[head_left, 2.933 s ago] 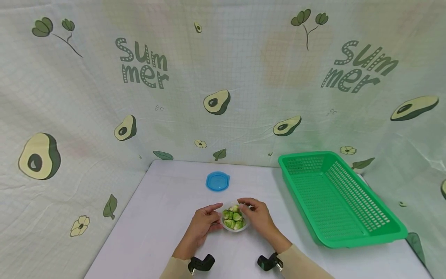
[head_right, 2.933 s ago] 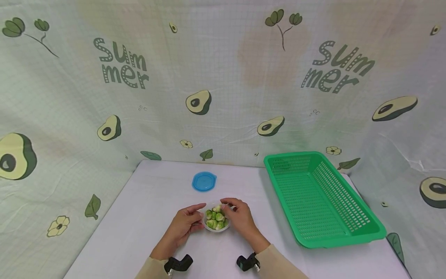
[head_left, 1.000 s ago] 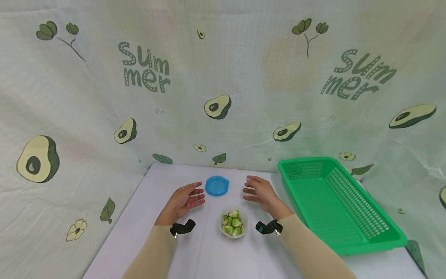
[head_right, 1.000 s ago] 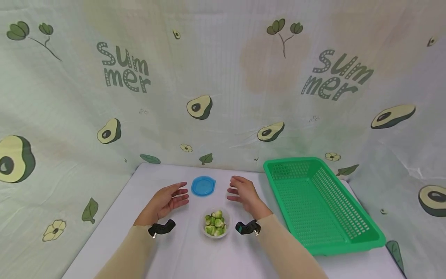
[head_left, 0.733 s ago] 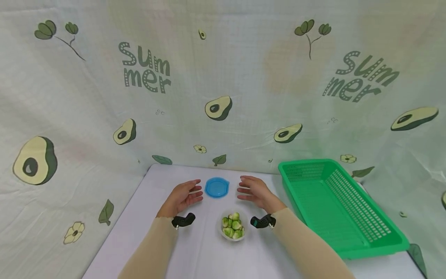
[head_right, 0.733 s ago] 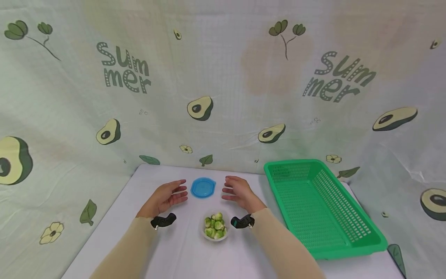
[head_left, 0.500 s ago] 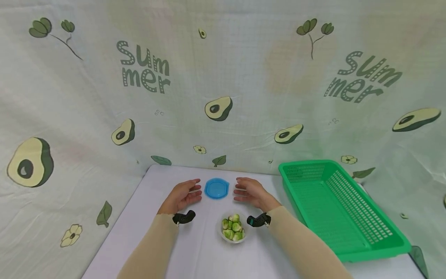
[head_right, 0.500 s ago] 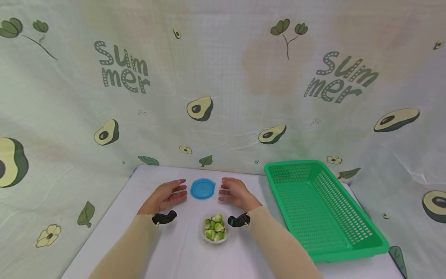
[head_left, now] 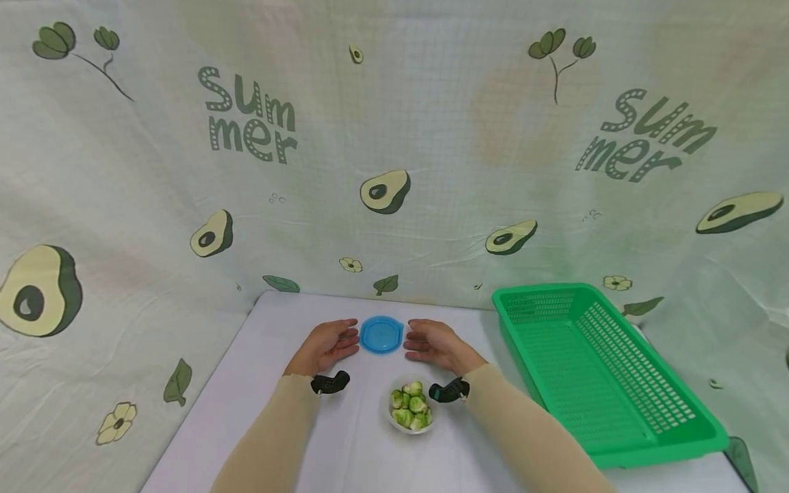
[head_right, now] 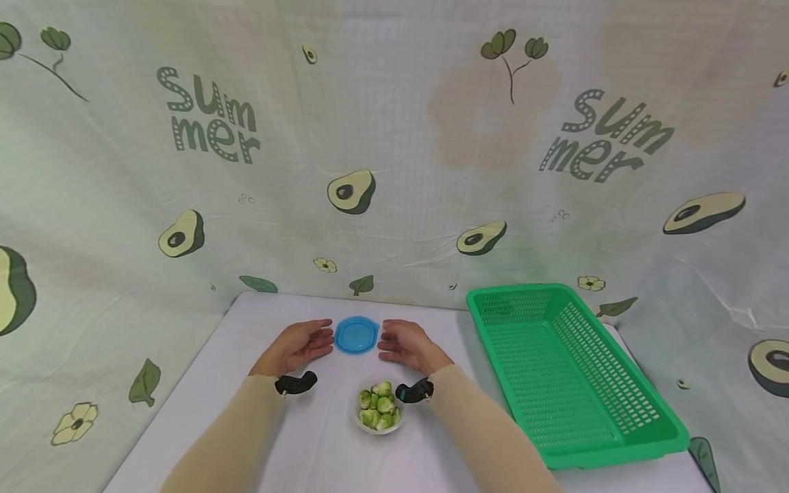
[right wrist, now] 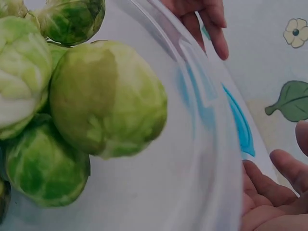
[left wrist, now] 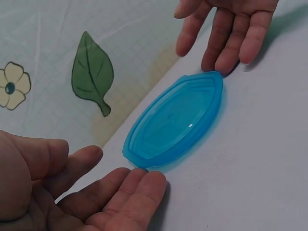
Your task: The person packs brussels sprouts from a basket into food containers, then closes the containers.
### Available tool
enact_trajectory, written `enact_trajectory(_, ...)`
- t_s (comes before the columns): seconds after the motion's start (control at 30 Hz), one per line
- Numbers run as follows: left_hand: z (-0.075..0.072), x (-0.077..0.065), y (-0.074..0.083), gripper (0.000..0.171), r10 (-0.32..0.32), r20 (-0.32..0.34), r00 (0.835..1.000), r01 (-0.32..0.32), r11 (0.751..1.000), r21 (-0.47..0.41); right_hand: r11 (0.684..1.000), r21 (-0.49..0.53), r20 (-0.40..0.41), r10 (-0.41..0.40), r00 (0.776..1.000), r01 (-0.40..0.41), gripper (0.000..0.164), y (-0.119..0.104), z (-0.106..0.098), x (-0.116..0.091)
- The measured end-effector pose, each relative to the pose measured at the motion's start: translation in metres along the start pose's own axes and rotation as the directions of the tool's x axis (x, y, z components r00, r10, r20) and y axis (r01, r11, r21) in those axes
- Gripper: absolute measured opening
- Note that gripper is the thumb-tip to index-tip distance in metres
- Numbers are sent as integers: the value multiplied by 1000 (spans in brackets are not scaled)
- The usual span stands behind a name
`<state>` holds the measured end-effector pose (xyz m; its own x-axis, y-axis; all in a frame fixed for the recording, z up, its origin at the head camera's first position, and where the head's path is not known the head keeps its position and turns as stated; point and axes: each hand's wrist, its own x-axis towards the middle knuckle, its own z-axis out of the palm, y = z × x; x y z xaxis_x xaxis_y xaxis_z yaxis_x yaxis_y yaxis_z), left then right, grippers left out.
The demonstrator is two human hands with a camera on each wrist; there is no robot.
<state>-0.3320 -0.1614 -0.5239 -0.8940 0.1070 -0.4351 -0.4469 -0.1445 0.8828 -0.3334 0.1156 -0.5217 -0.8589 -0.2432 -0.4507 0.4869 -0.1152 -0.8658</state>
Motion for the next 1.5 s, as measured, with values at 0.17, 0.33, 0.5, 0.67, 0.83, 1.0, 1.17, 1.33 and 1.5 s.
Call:
enact_trajectory(0.17, 6, -3, -1, 43, -5, 6, 1000, 5, 999, 49, 1000, -12, -3, 6, 1000, -6, 52, 3, 2, 0)
enact_trajectory(0.33, 7, -5, -2, 42, -10, 13, 1000, 9, 998, 55, 1000, -29, -24, 6, 1000, -7, 50, 4, 2, 0)
enact_trajectory(0.5, 8, -6, -3, 43, -2, 49, 999, 0, 999, 46, 999, -40, -46, -7, 999, 5, 47, 2, 1, -2)
enact_trajectory(0.67, 11, -9, -1, 41, 6, 69, 998, -10, 998, 63, 997, -74, -93, -27, 995, 20, 43, -1, -1, -7)
enact_trajectory(0.83, 19, -13, 4, 42, 14, 82, 997, -20, 997, 74, 993, -106, -110, -65, 992, 54, 44, -3, -2, -14)
enact_trajectory(1.0, 30, -19, 11, 49, 14, 101, 995, -25, 994, 111, 986, -147, -122, -102, 987, 84, 50, -6, -2, -20)
enact_trajectory(1.17, 39, -30, 15, 53, 31, 127, 991, -53, 983, 176, 982, -161, -120, -121, 985, 100, 55, -7, -4, -30)
enact_trajectory(1.33, 45, -42, 15, 54, 43, 140, 989, -73, 973, 220, 977, -187, -98, -126, 987, 106, 56, -8, -6, -44)
enact_trajectory(1.5, 50, -55, 14, 55, 68, 168, 984, -103, 973, 207, 963, -234, -63, -150, 987, 131, 56, -6, -8, -59)
